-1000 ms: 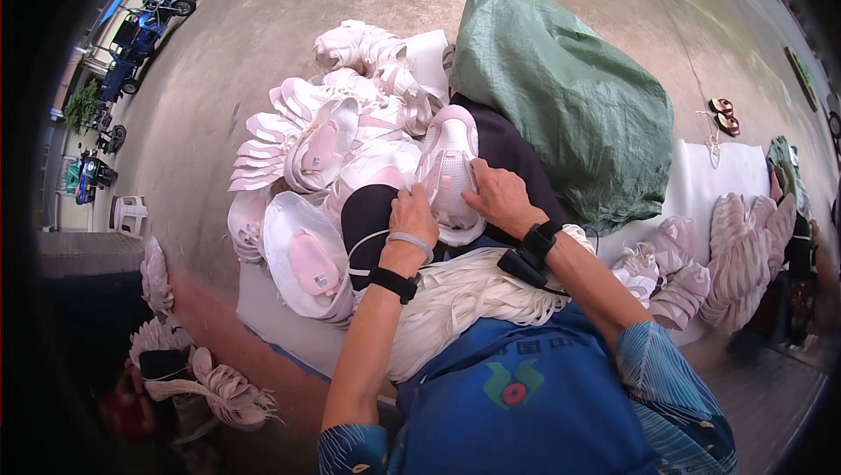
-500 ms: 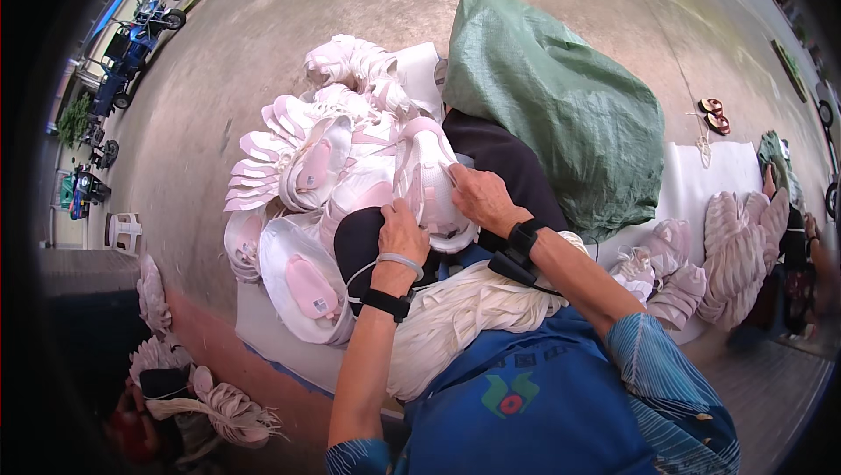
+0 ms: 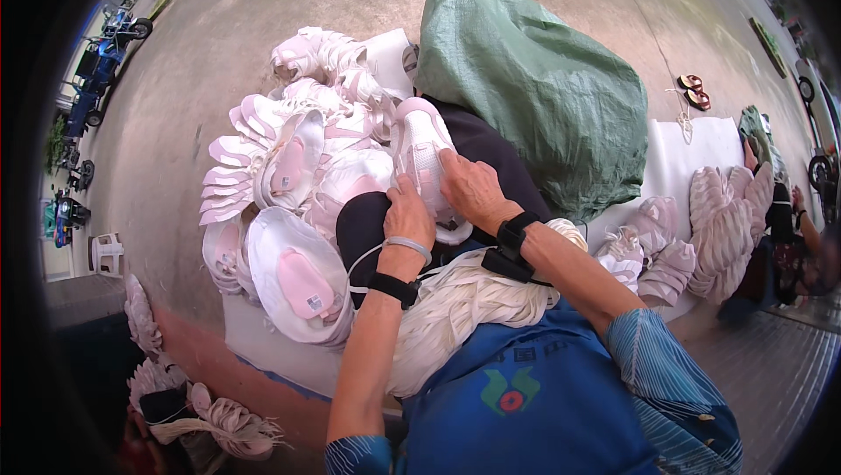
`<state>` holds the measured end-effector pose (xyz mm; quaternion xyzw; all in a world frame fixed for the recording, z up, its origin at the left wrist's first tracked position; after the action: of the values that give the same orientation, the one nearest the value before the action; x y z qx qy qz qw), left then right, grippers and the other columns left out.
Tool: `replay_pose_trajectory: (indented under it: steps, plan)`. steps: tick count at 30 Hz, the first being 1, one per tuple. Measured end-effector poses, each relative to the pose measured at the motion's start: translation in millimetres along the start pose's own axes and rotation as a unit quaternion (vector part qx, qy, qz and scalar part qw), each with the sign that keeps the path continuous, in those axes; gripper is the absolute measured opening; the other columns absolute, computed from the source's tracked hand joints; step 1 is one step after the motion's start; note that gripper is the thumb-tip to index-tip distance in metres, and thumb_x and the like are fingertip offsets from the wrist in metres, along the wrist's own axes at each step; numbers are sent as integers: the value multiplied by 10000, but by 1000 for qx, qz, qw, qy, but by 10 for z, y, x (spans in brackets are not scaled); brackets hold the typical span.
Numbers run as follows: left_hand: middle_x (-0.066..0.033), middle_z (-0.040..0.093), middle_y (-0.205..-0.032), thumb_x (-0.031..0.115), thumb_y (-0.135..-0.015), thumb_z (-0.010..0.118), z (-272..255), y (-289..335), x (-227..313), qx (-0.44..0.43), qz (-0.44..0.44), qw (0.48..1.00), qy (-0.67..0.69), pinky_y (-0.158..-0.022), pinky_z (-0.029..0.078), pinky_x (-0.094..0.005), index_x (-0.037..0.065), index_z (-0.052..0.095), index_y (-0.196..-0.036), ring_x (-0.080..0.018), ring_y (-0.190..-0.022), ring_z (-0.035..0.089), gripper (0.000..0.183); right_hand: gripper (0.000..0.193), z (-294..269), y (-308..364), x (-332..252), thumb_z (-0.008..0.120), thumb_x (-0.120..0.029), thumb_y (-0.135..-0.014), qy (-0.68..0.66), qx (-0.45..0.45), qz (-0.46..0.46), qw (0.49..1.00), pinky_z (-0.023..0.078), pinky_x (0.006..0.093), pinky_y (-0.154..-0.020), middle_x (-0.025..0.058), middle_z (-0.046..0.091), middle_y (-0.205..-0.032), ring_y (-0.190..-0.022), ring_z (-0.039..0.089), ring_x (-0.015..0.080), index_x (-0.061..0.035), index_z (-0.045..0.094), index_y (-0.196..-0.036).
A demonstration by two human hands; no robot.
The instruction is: Lacing a large quantity of athletic shoes while sitting in an outdoor work area.
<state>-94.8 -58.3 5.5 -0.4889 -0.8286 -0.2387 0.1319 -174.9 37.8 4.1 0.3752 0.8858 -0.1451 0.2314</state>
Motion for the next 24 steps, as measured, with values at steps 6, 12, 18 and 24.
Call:
replay_pose_trajectory:
  steps: [6, 12, 18, 24]
  plan:
    - [-318, 490, -1091, 86, -739, 735, 65, -10, -126, -5, -16, 1000, -5, -830, 506, -484, -28, 243, -1339, -482, -944, 589, 785, 247, 98, -29, -31, 530, -101, -829, -19, -2, -4, 1000, 498, 457, -713, 203, 642, -882, -788, 638, 377, -13, 489, -1056]
    - [-321, 480, -1069, 13, -847, 569, 87, 13, -231, -10, -40, 999, -19, -776, 533, -487, 35, 288, -1304, -482, -888, 614, 537, 217, 167, -69, 106, 532, -111, -834, -40, -18, 4, 999, 494, 476, -734, 220, 633, -914, -842, 627, 387, -13, 502, -1025]
    - [-312, 482, -1072, 50, -845, 585, 100, 61, -181, 8, -15, 1000, -3, -758, 538, -479, 7, 250, -1335, -477, -872, 618, 594, 377, 73, 41, -45, 558, -138, -840, -62, -81, 4, 995, 495, 474, -727, 246, 618, -930, -818, 620, 404, 9, 440, -1166]
    - [-325, 475, -1085, 38, -780, 636, 129, 241, -14, -22, 13, 1000, -1, -766, 525, -483, -71, 150, -1373, -482, -897, 594, 774, 250, 134, 87, -77, 558, -101, -797, -44, -56, -24, 997, 504, 450, -637, 187, 642, -754, -692, 638, 366, -13, 455, -1007]
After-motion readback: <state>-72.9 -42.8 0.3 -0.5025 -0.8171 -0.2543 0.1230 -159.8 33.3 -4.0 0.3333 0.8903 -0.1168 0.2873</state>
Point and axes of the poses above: each hand's wrist, its own y-axis away from the middle knuckle, its own z-axis out of the palm, x = y × z, the point moved 6 cm from there along -y, towards the middle knuckle
